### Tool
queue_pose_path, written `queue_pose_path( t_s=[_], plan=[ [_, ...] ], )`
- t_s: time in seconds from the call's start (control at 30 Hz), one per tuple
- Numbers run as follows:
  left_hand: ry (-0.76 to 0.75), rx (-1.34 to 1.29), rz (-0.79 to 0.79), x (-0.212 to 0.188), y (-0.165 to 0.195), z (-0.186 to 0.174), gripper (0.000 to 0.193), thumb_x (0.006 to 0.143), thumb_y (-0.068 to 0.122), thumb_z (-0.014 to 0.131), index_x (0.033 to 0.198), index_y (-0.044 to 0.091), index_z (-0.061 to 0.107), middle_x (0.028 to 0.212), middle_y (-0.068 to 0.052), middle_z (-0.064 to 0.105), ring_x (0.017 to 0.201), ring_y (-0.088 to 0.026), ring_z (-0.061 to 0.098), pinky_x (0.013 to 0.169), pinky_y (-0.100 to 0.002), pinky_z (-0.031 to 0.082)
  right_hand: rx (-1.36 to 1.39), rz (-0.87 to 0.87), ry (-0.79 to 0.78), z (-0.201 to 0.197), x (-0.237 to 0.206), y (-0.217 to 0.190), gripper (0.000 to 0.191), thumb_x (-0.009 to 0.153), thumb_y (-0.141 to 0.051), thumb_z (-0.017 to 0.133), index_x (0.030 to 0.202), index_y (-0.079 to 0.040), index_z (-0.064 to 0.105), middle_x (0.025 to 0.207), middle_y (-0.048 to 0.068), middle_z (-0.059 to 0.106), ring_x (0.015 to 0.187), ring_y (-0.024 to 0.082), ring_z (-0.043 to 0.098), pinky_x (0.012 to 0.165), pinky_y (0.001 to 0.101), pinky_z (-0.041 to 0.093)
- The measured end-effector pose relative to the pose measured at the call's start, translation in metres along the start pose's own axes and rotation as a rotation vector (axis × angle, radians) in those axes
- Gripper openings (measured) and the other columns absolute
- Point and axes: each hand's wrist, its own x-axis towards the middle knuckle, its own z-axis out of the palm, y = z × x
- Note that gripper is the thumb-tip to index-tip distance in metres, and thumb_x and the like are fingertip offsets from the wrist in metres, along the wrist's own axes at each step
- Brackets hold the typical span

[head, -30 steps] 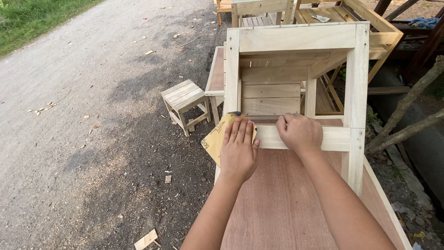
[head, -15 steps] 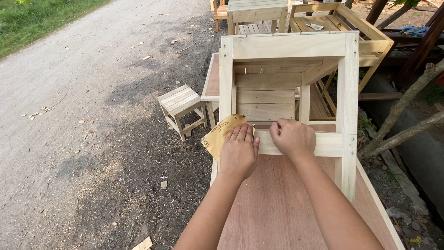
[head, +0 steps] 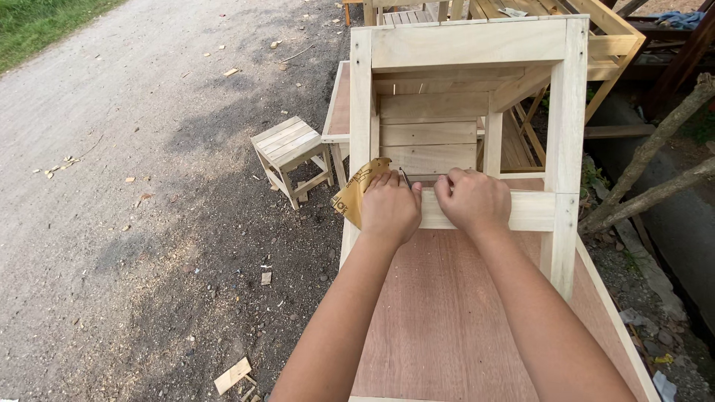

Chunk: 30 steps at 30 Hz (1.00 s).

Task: The person sands a small wooden stool frame resting on a work surface, using a sheet of sandpaper held by hand. They sand the rails and edges, flip and reposition the stool to reach other sides, and continue sanding the top rails and frame surfaces.

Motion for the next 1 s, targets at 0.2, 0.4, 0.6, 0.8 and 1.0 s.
queue_pose_path(
  t_s=[0.2,0.4,0.6,0.8,1.0],
  plan=[
    [0.002,-0.033,-0.009,-0.008,0.001,0.001,0.051,0.107,0.033,0.042,0.114,-0.007,0.071,0.123,-0.023,0.069,0.124,-0.036,0.061,0.116,-0.045,0.038,0.004,-0.007,0.028,0.002,-0.001,0.002,0.041,0.096,-0.038,0.052,0.078,-0.013,0.078,0.067,0.009,0.073,0.053,0.023,0.066,0.051,0.0394,0.051],
    [0.166,-0.041,0.068,-0.005,-0.001,0.018,0.050,0.104,0.031,0.044,0.120,-0.010,0.069,0.135,-0.025,0.064,0.131,-0.037,0.056,0.117,-0.045,0.034,0.000,0.029,0.016,0.002,0.003,0.003,0.041,0.097,-0.037,0.050,0.079,-0.013,0.078,0.066,0.010,0.072,0.052,0.022,0.067,0.044,0.0371,0.051],
    [0.017,-0.045,-0.018,-0.008,0.005,0.009,0.050,0.107,0.031,0.041,0.129,-0.007,0.064,0.143,-0.020,0.059,0.140,-0.032,0.049,0.123,-0.045,0.030,-0.009,0.073,-0.104,-0.002,0.004,0.002,0.042,0.100,-0.039,0.049,0.083,-0.012,0.077,0.066,0.009,0.073,0.053,0.023,0.069,0.049,0.0401,0.053],
    [0.193,-0.084,0.133,-0.022,0.026,0.006,0.050,0.105,0.029,0.041,0.139,-0.001,0.061,0.146,-0.017,0.058,0.140,-0.035,0.047,0.120,-0.049,0.027,0.051,0.027,0.053,0.004,-0.001,0.009,0.043,0.103,-0.037,0.050,0.081,-0.011,0.076,0.069,0.012,0.073,0.060,0.029,0.070,0.059,0.0439,0.055],
    [0.030,-0.143,0.134,-0.016,0.037,0.015,0.049,0.106,0.030,0.041,0.141,0.003,0.061,0.146,-0.012,0.059,0.141,-0.031,0.048,0.122,-0.049,0.028,0.232,0.010,0.417,0.016,-0.004,0.024,0.035,0.110,-0.029,0.049,0.095,-0.008,0.072,0.081,0.015,0.074,0.066,0.037,0.069,0.060,0.0475,0.053]
  ],
)
